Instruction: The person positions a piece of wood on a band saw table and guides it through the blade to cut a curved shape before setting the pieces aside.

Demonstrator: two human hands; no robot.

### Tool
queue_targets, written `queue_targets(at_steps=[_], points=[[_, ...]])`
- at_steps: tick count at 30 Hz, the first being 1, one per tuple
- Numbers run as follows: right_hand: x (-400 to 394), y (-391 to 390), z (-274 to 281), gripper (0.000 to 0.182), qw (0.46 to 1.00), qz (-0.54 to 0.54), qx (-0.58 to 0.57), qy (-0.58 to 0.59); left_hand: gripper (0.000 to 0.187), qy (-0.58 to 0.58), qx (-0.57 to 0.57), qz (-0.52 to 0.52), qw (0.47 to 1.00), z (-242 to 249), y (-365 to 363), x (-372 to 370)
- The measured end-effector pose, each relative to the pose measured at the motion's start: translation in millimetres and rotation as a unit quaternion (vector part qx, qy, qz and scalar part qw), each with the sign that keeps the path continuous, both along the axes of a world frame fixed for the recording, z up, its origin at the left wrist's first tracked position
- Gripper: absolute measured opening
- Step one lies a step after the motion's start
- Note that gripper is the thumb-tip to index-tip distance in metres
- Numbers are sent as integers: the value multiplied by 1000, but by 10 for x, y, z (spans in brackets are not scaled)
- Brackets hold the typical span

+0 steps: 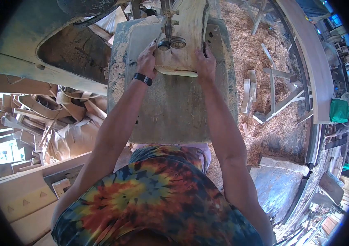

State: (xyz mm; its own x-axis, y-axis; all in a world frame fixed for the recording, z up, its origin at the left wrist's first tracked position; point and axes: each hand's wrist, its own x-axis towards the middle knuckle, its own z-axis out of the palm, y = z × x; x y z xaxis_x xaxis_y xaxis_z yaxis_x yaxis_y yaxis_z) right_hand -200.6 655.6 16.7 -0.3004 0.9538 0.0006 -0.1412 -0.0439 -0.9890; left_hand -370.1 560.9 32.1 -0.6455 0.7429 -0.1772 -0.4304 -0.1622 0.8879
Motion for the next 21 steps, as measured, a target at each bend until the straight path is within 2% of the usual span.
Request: queue_targets(at_steps=[4, 13, 17, 21], points=[[-11, 1, -2, 51, 1000, -8, 5, 0, 42, -35, 12, 0, 999, 33, 18, 11], [35, 23, 19, 51, 998, 4, -4, -56, 41, -13, -10, 9, 1000, -35, 45, -34], [-13, 5, 58, 53, 1000, 1, -18, -10, 44, 17, -14, 1, 1000, -72, 47, -59], [-25, 78, -36, 51, 1000, 8, -19, 6, 45, -26, 1, 1, 1000, 76, 3, 34]])
